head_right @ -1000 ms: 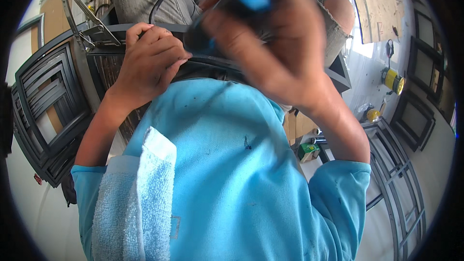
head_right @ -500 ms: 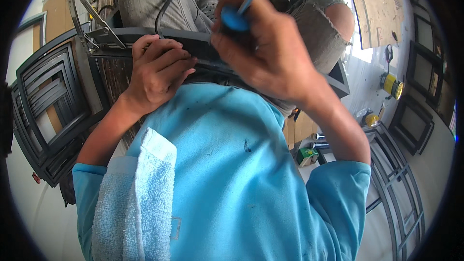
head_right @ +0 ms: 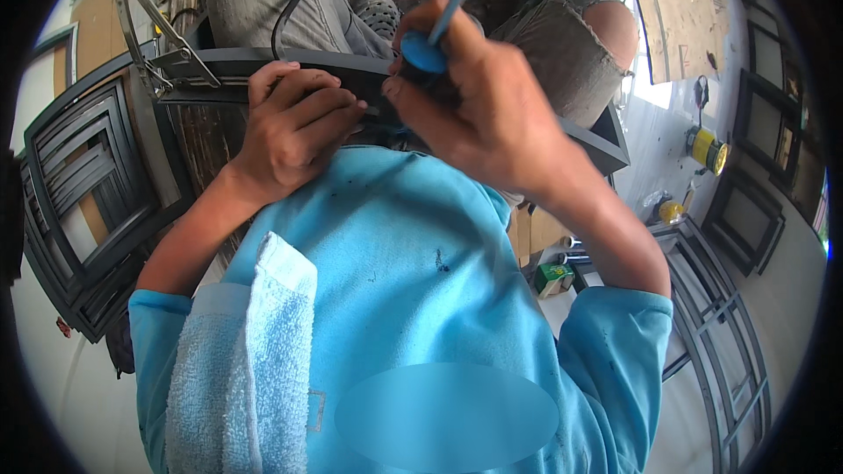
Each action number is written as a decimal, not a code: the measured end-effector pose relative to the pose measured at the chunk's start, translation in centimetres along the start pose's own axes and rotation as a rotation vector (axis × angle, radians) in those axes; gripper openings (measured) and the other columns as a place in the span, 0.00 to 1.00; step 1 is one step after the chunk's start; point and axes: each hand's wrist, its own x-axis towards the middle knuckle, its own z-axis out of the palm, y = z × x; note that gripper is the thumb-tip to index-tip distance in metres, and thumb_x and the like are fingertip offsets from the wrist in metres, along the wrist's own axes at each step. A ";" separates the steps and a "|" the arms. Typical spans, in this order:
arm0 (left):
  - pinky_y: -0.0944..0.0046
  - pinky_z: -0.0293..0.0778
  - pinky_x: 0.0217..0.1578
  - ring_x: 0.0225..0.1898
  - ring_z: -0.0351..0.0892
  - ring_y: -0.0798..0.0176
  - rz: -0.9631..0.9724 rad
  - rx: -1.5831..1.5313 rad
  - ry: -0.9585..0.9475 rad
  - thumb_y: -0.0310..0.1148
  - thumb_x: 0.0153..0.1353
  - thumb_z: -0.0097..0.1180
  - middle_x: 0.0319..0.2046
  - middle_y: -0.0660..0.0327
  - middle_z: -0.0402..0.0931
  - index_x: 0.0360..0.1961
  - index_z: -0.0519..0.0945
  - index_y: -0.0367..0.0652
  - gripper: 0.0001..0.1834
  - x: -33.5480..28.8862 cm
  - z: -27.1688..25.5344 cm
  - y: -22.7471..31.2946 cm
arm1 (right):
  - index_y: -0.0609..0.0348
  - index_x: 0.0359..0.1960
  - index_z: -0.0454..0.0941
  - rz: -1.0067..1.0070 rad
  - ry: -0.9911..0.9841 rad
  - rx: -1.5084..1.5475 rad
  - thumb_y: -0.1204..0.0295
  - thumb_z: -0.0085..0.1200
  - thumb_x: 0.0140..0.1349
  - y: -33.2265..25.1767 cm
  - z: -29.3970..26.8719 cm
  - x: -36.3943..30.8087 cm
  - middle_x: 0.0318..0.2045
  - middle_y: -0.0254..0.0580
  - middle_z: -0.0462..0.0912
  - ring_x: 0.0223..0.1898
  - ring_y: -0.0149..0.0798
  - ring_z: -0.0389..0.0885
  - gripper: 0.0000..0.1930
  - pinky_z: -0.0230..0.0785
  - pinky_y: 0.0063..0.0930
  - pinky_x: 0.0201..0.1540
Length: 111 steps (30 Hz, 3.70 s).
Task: Screw components into a metal window frame using a screwdriver.
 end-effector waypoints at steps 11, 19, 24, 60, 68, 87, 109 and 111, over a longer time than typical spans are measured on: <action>0.50 0.63 0.53 0.45 0.78 0.63 -0.068 -0.093 -0.121 0.36 0.55 0.69 0.41 0.70 0.80 0.44 0.86 0.51 0.15 2.2 -0.5 0.6 | 0.62 0.51 0.70 -0.080 0.128 0.112 0.77 0.61 0.66 -0.7 -4.0 -0.2 0.34 0.45 0.82 0.35 0.42 0.85 0.16 0.75 0.33 0.42; 0.56 0.64 0.54 0.46 0.79 0.64 0.049 0.032 -0.091 0.31 0.54 0.66 0.42 0.67 0.80 0.45 0.87 0.48 0.15 1.5 -1.4 0.1 | 0.64 0.52 0.71 0.143 0.159 0.494 0.76 0.62 0.69 1.7 -5.1 -2.4 0.41 0.35 0.79 0.48 0.25 0.77 0.15 0.72 0.24 0.51; 0.57 0.64 0.58 0.50 0.77 0.63 0.101 0.034 -0.129 0.30 0.50 0.61 0.45 0.66 0.81 0.46 0.87 0.48 0.19 0.7 -1.1 -0.3 | 0.64 0.52 0.70 0.106 0.248 0.568 0.78 0.60 0.68 3.6 -3.6 -3.8 0.43 0.38 0.78 0.48 0.32 0.82 0.15 0.75 0.29 0.52; 0.53 0.67 0.47 0.38 0.77 0.57 0.188 0.031 0.080 0.27 0.48 0.73 0.33 0.65 0.78 0.36 0.88 0.46 0.12 12.3 -3.0 0.2 | 0.64 0.55 0.70 -0.211 0.406 0.487 0.79 0.59 0.69 1.8 -8.7 0.1 0.44 0.35 0.81 0.47 0.27 0.78 0.15 0.72 0.26 0.54; 0.55 0.67 0.46 0.39 0.76 0.60 0.174 0.017 0.066 0.27 0.46 0.75 0.35 0.67 0.78 0.36 0.88 0.46 0.14 11.3 -3.6 -0.7 | 0.64 0.55 0.70 -0.230 0.407 0.427 0.77 0.57 0.70 1.3 -7.7 0.1 0.44 0.38 0.82 0.47 0.27 0.79 0.15 0.73 0.25 0.51; 0.56 0.68 0.48 0.42 0.77 0.62 0.111 0.036 0.033 0.27 0.45 0.74 0.38 0.70 0.79 0.39 0.88 0.49 0.16 10.3 -3.7 -1.0 | 0.65 0.55 0.71 -0.201 0.417 0.346 0.78 0.59 0.64 2.2 -7.6 0.5 0.40 0.43 0.87 0.40 0.33 0.88 0.18 0.78 0.27 0.43; 0.51 0.67 0.46 0.38 0.73 0.57 0.189 0.184 0.084 0.32 0.60 0.69 0.35 0.64 0.79 0.38 0.87 0.44 0.06 9.0 -2.4 -1.6 | 0.61 0.52 0.69 -0.374 0.451 0.282 0.68 0.57 0.69 2.4 -6.7 -0.2 0.34 0.37 0.82 0.33 0.37 0.85 0.16 0.75 0.32 0.36; 0.50 0.66 0.51 0.42 0.74 0.55 0.199 0.196 0.068 0.41 0.64 0.64 0.36 0.63 0.80 0.41 0.89 0.46 0.12 8.6 -2.5 -2.3 | 0.61 0.50 0.70 -0.372 0.469 0.307 0.69 0.58 0.67 1.9 -6.7 -0.1 0.32 0.40 0.81 0.31 0.42 0.83 0.15 0.73 0.35 0.35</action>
